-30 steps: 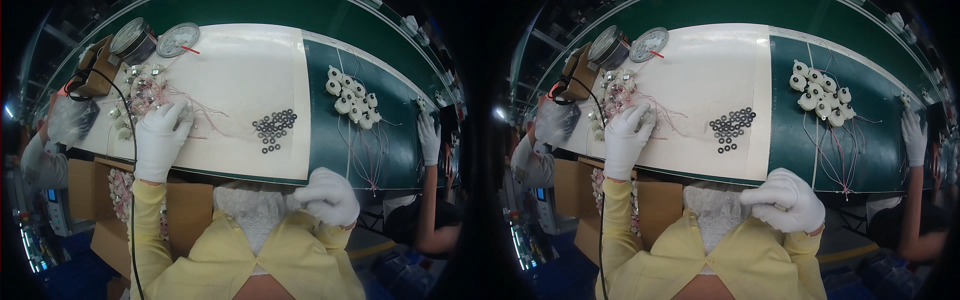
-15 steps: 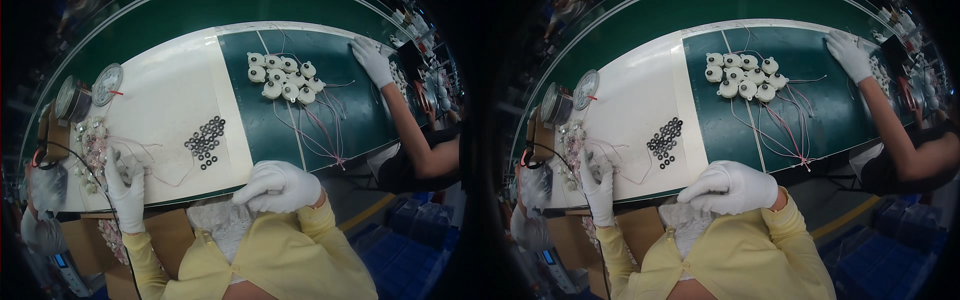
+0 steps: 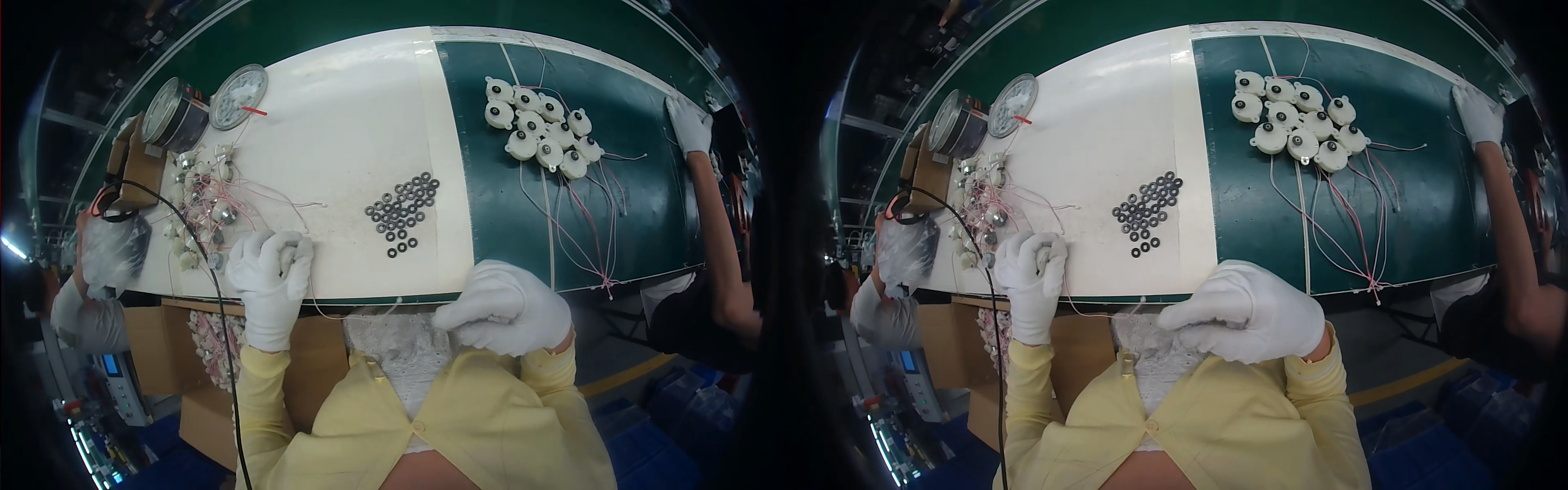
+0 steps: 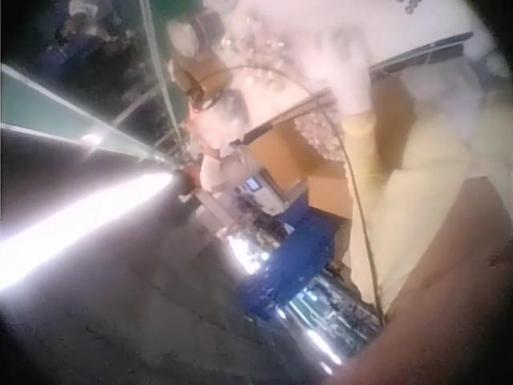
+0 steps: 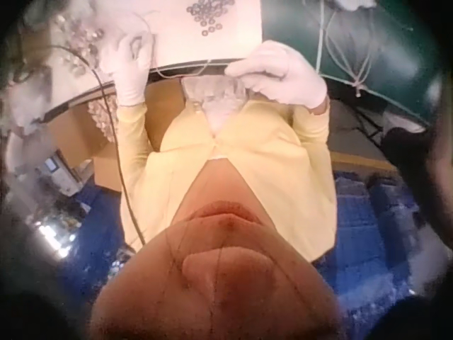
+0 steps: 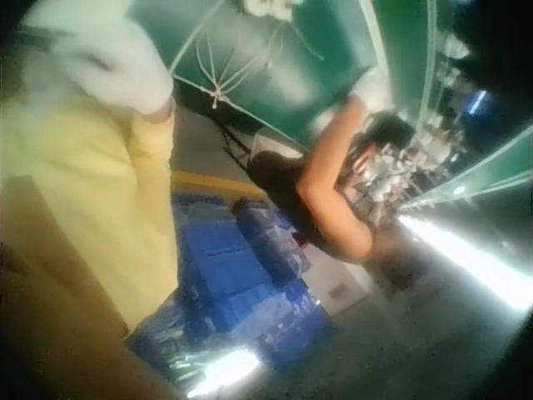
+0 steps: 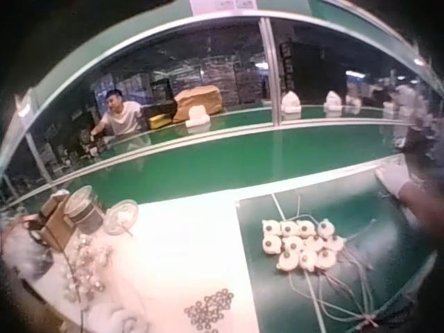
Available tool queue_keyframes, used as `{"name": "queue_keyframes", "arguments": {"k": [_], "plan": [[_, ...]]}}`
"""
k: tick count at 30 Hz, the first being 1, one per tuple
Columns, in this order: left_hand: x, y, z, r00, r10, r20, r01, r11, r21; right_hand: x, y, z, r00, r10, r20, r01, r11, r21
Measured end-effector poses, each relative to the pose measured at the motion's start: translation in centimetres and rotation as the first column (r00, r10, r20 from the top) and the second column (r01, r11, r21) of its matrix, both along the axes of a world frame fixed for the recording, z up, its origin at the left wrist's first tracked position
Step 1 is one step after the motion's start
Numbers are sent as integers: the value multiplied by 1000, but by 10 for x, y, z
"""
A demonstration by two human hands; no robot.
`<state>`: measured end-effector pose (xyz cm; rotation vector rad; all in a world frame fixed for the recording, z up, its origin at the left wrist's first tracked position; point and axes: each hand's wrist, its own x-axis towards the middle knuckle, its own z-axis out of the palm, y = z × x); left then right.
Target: The person assembles small white electronic components by inserting metal washers into their centers and applying a substance with a red tool. They handle the components one at a time, placing finished units on the green workbench. The process involves repetitive manual insertion and tool application.
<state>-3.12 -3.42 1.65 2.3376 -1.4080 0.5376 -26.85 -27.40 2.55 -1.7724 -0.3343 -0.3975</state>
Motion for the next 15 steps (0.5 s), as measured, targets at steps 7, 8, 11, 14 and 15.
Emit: {"name": "queue_keyframes", "arguments": {"k": [7,8,11,14,15], "plan": [[12,11,26,994,30,-106,-90,776,-625,1,0,-2,1000,18,8,-19,999,41],[9,17,38,980,-6,-200,-142,685,-715,2,1,-1,999,36,15,-37,997,64],[-6,9,81,846,19,-532,-367,746,-556,3,1,-4,998,64,15,-65,993,98],[-7,-1,91,788,-131,-602,-206,865,-458,2,2,-10,996,76,41,-79,992,93],[-13,-11,93,730,-158,-665,-178,896,-408,3,2,-10,996,55,68,-61,995,80]]}}
